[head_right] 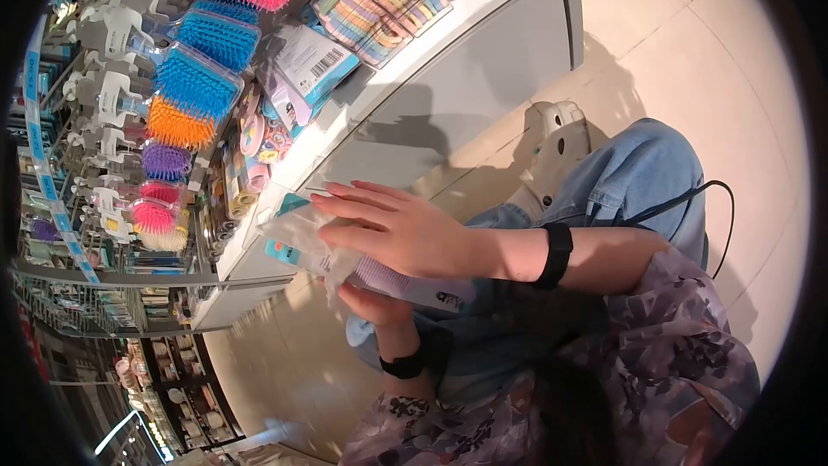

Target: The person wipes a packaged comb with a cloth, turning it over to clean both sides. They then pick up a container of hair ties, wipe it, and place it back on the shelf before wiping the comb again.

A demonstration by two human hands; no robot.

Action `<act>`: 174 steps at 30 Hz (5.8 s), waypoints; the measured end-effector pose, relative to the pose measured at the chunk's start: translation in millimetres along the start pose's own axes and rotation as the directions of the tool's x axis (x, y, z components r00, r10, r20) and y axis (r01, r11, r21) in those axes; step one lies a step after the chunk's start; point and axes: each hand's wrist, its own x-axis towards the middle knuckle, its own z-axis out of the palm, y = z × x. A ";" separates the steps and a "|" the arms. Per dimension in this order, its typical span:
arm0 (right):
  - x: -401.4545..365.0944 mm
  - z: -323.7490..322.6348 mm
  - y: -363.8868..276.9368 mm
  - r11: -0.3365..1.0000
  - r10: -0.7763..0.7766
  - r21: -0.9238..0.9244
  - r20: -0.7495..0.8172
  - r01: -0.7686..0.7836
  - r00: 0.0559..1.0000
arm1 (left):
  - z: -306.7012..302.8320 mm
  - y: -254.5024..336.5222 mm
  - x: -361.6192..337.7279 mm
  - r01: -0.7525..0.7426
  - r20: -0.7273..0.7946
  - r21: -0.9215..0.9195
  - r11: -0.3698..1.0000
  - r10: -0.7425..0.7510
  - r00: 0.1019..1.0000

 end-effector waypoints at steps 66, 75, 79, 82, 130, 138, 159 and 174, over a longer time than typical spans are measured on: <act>22.5 -38.1 15.2 0.850 0.520 0.074 0.045 -0.521 0.853 | 2.2 -6.4 6.2 0.346 -0.246 0.933 0.095 -0.535 0.808; 20.3 -24.5 14.3 0.988 -0.011 -0.154 0.115 0.029 0.993 | -7.3 5.4 -3.9 0.317 -0.296 0.947 0.046 -0.253 0.921; 14.6 -16.5 10.9 0.971 -0.057 -0.218 0.166 0.093 0.984 | -11.0 6.1 -3.8 0.313 -0.279 0.923 0.224 -0.171 0.945; 7.8 -9.3 8.4 0.976 -0.119 -0.147 0.251 0.159 0.961 | -5.5 0.5 -2.3 0.264 -0.258 0.871 0.415 -0.072 0.964; -17.9 14.4 10.3 0.963 -0.217 0.245 0.455 0.113 0.864 | 0.2 21.0 17.9 -0.272 -0.015 0.755 0.596 0.431 0.902; -20.2 8.4 9.0 0.981 -0.110 0.195 0.638 -0.022 0.763 | 4.0 32.4 16.0 -0.455 0.133 0.785 0.421 0.602 0.787; -1.6 -10.3 0.5 0.993 0.118 -0.026 0.363 -0.117 0.924 | 16.4 -3.6 7.9 -0.279 0.232 0.945 0.173 0.252 0.940; -10.1 3.9 0.8 0.978 -0.203 0.039 0.385 0.204 0.900 | 17.1 -6.8 19.7 -0.411 0.176 0.831 0.374 0.525 0.833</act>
